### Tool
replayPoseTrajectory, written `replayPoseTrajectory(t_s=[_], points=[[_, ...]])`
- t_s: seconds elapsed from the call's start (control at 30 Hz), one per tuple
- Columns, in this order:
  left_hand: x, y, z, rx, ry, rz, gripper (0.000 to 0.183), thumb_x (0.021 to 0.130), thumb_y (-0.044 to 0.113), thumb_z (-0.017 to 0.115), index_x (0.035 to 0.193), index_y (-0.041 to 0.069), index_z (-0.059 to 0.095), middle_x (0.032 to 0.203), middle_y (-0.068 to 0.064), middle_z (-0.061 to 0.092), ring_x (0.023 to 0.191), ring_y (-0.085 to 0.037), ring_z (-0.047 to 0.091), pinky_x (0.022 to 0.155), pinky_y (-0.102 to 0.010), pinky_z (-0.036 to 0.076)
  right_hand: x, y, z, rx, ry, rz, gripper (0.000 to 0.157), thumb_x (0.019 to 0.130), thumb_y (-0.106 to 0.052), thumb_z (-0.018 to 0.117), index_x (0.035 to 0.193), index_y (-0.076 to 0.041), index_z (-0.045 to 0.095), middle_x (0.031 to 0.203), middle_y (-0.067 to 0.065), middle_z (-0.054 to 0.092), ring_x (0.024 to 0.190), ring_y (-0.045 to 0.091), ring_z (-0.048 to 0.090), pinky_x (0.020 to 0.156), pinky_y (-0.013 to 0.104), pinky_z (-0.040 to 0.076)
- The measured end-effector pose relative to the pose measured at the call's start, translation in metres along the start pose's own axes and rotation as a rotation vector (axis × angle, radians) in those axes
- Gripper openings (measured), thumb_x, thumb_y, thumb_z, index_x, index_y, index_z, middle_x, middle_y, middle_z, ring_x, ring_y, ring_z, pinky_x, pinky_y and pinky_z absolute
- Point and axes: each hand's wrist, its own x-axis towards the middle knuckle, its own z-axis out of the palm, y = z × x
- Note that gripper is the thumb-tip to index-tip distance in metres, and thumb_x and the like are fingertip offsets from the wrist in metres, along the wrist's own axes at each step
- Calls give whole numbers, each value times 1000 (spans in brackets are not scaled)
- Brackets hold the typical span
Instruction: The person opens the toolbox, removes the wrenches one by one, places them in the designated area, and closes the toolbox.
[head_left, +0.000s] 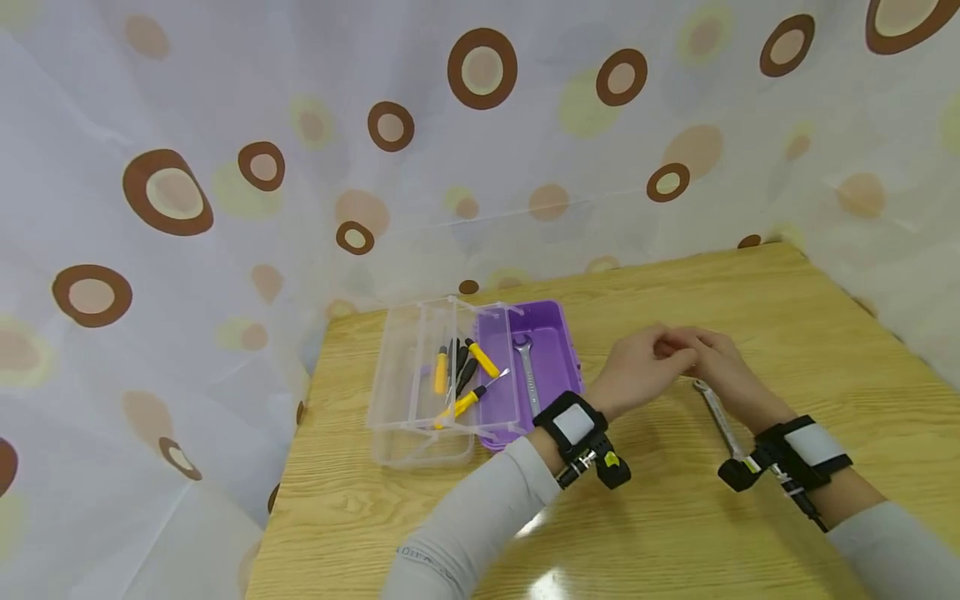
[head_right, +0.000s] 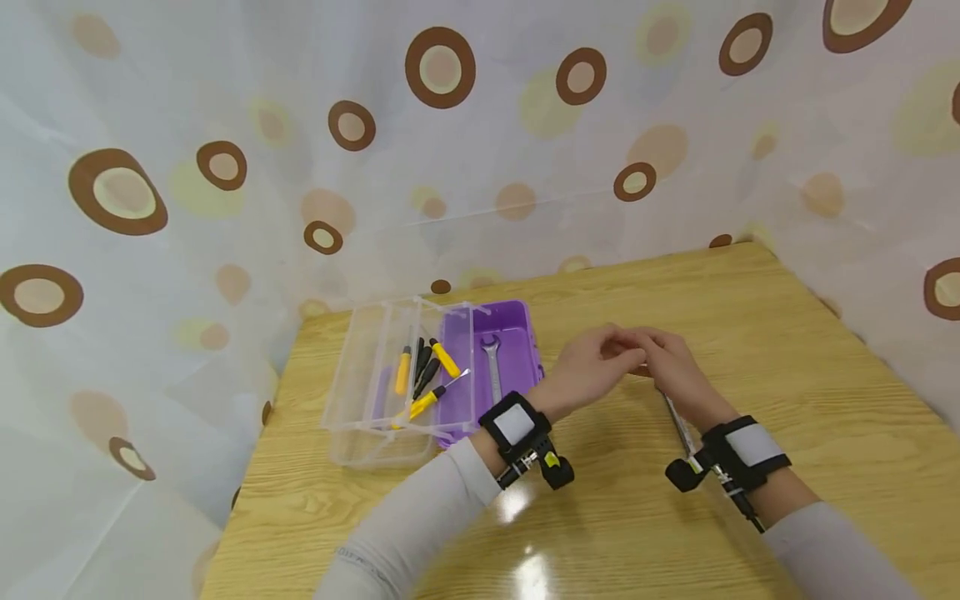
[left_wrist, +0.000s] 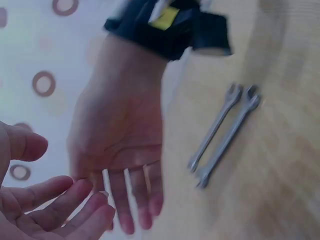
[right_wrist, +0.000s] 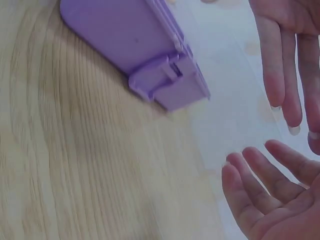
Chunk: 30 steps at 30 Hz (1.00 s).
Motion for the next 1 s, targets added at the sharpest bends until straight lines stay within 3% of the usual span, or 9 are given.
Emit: replayPoseTrajectory(t_s=[0.07, 0.17, 0.3, 0.4, 0.5, 0.67, 0.87, 1.0], points=[[3, -3, -14, -37, 35, 1, 29, 102, 32, 70, 126, 16, 68, 110, 7, 73, 96, -2, 65, 74, -18, 53, 6, -5, 8, 14, -4, 6, 57, 116, -37, 35, 147, 8, 51, 125, -15, 64, 107, -7, 62, 91, 17, 54], [8, -9, -32, -67, 68, 4, 33, 100, 26, 73, 130, 14, 66, 114, 1, 74, 101, -6, 67, 76, -20, 55, 13, -13, 20, -9, -4, 38, 66, 115, -42, 32, 151, 12, 43, 141, 10, 59, 109, -7, 61, 94, 19, 55], [13, -19, -48, -33, 119, -8, 38, 99, 26, 74, 133, 11, 66, 124, -6, 73, 113, -16, 68, 82, -21, 55, 20, -22, 33, -36, -30, 76, 68, 115, -44, 34, 158, 8, 33, 157, 30, 42, 129, 24, 61, 107, 34, 52], [15, -27, -58, 15, 158, -34, 41, 98, 28, 76, 133, 11, 66, 128, -9, 72, 115, -20, 68, 84, -24, 56, 27, -24, 41, -27, -56, 82, 68, 115, -42, 37, 161, 7, 28, 163, 31, 33, 146, 47, 40, 117, 53, 40], [17, -35, -66, 52, 186, -69, 42, 97, 29, 75, 134, 11, 65, 130, -9, 71, 116, -21, 68, 86, -27, 57, 34, -26, 49, -32, -67, 82, 70, 115, -41, 38, 162, 8, 22, 166, 33, 25, 150, 53, 28, 119, 64, 31], [17, -48, -77, 103, 209, -129, 43, 98, 27, 72, 137, 11, 64, 132, -10, 70, 119, -23, 66, 89, -33, 57, 41, -26, 62, -102, -98, 108, 70, 115, -38, 38, 164, 7, 15, 166, 36, 20, 151, 55, 23, 117, 70, 28], [16, -60, -91, 318, 215, -227, 40, 98, 28, 74, 132, 8, 67, 122, -8, 73, 110, -24, 69, 87, -34, 56, 49, -25, 80, -164, -136, 138, 76, 113, -40, 45, 165, 6, 12, 167, 36, 16, 151, 58, 23, 116, 69, 32], [16, -69, -98, 391, 211, -287, 42, 97, 28, 75, 132, 6, 67, 123, -8, 73, 109, -24, 69, 87, -35, 56, 52, -23, 92, -197, -152, 157, 78, 112, -40, 47, 165, 5, 11, 167, 37, 14, 151, 59, 21, 116, 68, 33]])
